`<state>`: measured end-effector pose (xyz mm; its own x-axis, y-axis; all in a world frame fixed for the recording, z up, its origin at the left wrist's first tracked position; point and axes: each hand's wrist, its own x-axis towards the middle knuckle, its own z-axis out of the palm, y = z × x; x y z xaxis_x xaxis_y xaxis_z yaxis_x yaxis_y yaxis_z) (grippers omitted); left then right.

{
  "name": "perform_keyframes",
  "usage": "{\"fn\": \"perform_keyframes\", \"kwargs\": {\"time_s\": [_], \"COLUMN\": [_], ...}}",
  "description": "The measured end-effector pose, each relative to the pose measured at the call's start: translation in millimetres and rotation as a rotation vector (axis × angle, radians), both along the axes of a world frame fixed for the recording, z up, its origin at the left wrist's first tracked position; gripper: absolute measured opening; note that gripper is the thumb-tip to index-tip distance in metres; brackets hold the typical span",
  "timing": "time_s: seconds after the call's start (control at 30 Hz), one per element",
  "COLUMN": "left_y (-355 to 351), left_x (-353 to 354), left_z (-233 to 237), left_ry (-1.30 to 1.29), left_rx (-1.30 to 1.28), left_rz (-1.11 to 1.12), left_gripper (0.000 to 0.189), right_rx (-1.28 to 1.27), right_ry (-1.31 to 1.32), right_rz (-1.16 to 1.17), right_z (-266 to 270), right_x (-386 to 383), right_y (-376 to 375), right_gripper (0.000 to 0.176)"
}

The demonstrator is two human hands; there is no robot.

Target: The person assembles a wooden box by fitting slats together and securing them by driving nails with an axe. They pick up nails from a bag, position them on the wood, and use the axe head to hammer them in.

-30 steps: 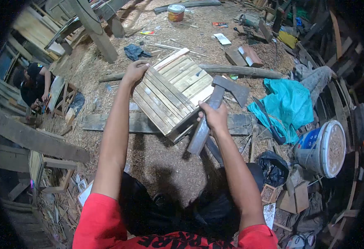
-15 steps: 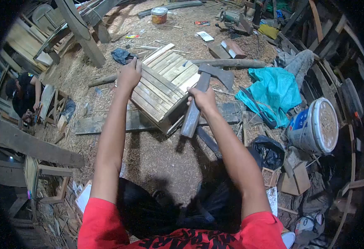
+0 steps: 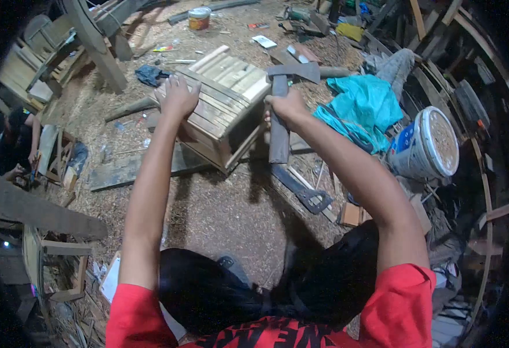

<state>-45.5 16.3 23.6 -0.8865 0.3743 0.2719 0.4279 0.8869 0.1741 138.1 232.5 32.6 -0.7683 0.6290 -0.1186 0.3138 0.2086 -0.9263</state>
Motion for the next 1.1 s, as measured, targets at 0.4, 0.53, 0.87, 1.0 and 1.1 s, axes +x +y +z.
{"fn": "perform_keyframes", "kwargs": {"time_s": [0.4,0.53,0.87,1.0,1.1], "left_y": [10,34,71,100,128], "left_x": [84,145,160,189,231], "left_z": [-3,-12,-71,-141,-139], "left_ry": [-0.07,0.289,-0.036,-0.382,-0.357], "left_rx": [0.352,0.106,-0.068,-0.074,-0.152], "left_rz": [-0.367,-0.445,-0.738,-0.853,-0.959], "left_gripper": [0.061,0.057,0.046,0.033,0.032], "right_rx": [0.257,0.334,0.224,0.261,0.279], "right_ry": [-0.336,-0.505,-0.647,-0.544,-0.356], "right_rz": [0.19,0.214,0.277,0.247,0.318], "right_z": [-161,-227,-234,-253,-260], "right_x": [79,130,178,191,215], "right_y": [54,41,32,42,52], "right_gripper": [0.071,0.075,0.073,0.061,0.047]}}
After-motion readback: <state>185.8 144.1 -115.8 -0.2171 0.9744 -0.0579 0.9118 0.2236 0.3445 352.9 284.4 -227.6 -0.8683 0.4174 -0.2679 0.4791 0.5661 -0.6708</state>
